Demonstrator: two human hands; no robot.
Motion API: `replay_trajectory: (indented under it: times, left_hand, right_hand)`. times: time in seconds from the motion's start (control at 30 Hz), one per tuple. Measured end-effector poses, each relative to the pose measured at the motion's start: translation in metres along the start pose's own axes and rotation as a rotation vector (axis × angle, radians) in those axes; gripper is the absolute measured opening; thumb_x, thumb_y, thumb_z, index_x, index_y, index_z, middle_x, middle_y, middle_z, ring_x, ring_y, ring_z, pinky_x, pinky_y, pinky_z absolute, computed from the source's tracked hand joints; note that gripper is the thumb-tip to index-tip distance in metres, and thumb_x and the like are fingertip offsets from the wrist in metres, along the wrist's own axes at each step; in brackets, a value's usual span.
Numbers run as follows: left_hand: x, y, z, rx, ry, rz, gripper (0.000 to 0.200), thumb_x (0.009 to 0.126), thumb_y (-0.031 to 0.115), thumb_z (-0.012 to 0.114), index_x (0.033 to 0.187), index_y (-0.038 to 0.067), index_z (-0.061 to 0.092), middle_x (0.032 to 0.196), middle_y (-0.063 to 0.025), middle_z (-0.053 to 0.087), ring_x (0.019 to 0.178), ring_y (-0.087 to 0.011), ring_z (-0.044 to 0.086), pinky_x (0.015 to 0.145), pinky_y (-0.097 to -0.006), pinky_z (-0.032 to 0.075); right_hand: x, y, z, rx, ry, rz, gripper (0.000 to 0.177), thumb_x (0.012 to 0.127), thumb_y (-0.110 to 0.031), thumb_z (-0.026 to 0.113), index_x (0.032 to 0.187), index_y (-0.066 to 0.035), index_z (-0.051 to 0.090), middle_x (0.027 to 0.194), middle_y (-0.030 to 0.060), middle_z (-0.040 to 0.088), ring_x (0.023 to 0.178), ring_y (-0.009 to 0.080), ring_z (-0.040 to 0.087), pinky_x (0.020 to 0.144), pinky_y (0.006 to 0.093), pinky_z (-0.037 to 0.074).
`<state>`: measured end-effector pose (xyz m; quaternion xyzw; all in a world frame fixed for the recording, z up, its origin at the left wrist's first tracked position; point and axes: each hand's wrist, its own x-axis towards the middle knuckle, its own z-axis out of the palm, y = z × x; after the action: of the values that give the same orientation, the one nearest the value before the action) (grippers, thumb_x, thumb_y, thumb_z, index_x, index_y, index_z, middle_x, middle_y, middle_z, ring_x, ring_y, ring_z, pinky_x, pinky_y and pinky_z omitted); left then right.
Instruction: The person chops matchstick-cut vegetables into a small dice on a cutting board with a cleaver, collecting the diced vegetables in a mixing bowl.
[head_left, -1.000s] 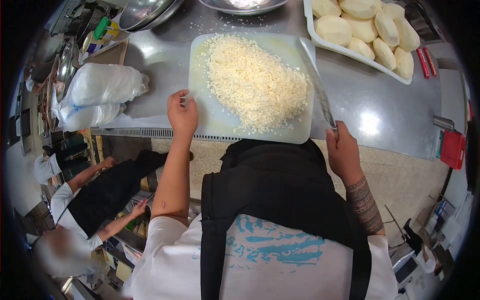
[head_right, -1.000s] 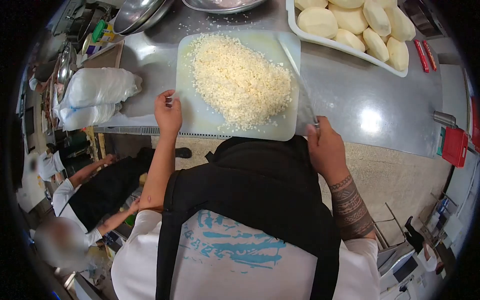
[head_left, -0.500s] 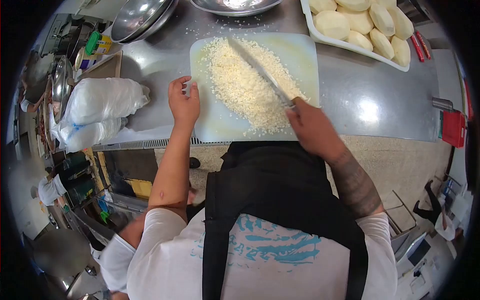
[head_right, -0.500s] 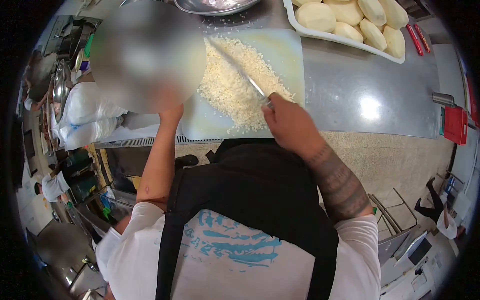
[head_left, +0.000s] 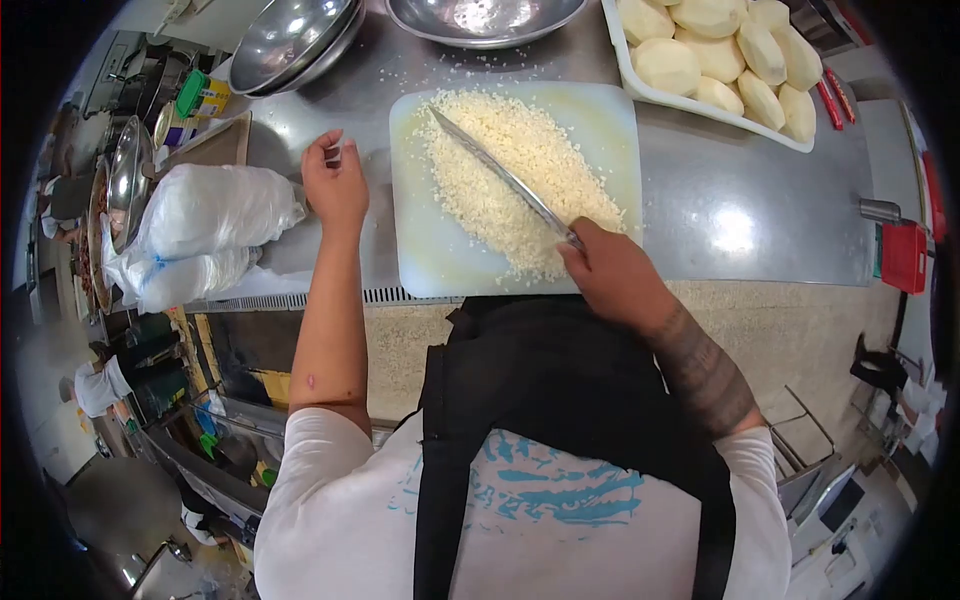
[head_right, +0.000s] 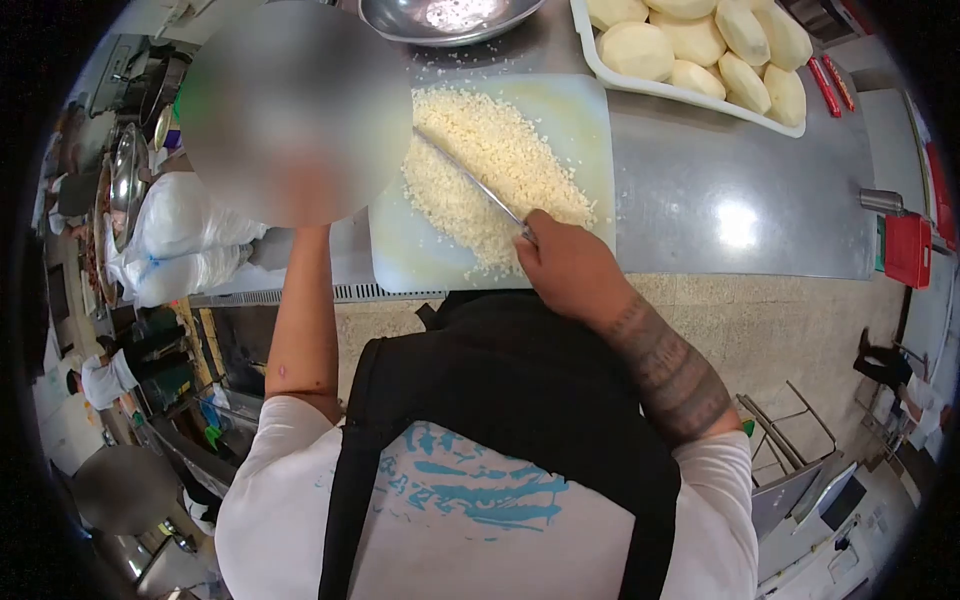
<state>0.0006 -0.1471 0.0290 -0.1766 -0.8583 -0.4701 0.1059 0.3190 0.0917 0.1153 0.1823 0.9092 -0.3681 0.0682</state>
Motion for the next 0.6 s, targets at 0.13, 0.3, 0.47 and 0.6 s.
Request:
replay_trajectory:
  times: [0.13, 0.3, 0.47, 0.6]
  left_hand:
    - [0.059, 0.016, 0.038, -0.183, -0.053, -0.071, 0.028, 0.096, 0.016, 0.076, 0.116, -0.001, 0.071, 0.097, -0.0075, 0.069, 0.080, -0.0169, 0.063, 0.077, -0.0309, 0.054]
    - [0.124, 0.059, 0.114, -0.370, -0.180, -0.446, 0.029, 0.097, 0.019, 0.077, 0.112, -0.003, 0.067, 0.091, -0.0076, 0.066, 0.070, -0.0154, 0.062, 0.058, -0.0298, 0.052]
    - [0.144, 0.076, 0.162, -0.582, -0.325, -0.801, 0.023, 0.100, 0.016, 0.072, 0.104, -0.004, 0.062, 0.096, -0.0114, 0.064, 0.068, -0.0209, 0.062, 0.059, -0.0314, 0.057]
    - [0.154, 0.054, 0.183, -0.615, -0.416, -0.784, 0.013, 0.105, 0.011, 0.062, 0.107, -0.002, 0.060, 0.099, -0.0116, 0.062, 0.073, -0.0200, 0.061, 0.060, -0.0302, 0.059]
  right_hand:
    - [-0.027, -0.006, -0.053, 0.145, 0.034, 0.118, 0.023, 0.104, -0.022, 0.061, 0.112, 0.000, 0.059, 0.077, 0.0224, 0.067, 0.073, 0.0428, 0.068, 0.066, 0.0503, 0.051]
    - [-0.042, 0.048, -0.061, 0.177, 0.197, 0.286, 0.022, 0.104, -0.018, 0.064, 0.113, 0.003, 0.061, 0.068, 0.0168, 0.059, 0.058, 0.0274, 0.055, 0.059, 0.0397, 0.046]
    - [-0.074, 0.077, -0.038, 0.172, 0.290, 0.416, 0.024, 0.106, -0.019, 0.064, 0.113, 0.004, 0.061, 0.064, 0.0145, 0.052, 0.056, 0.0197, 0.046, 0.057, 0.0362, 0.042]
    - [-0.083, 0.068, 0.002, 0.105, 0.271, 0.463, 0.028, 0.107, -0.024, 0.060, 0.117, 0.002, 0.059, 0.070, 0.0215, 0.063, 0.064, 0.0411, 0.065, 0.062, 0.0480, 0.049]
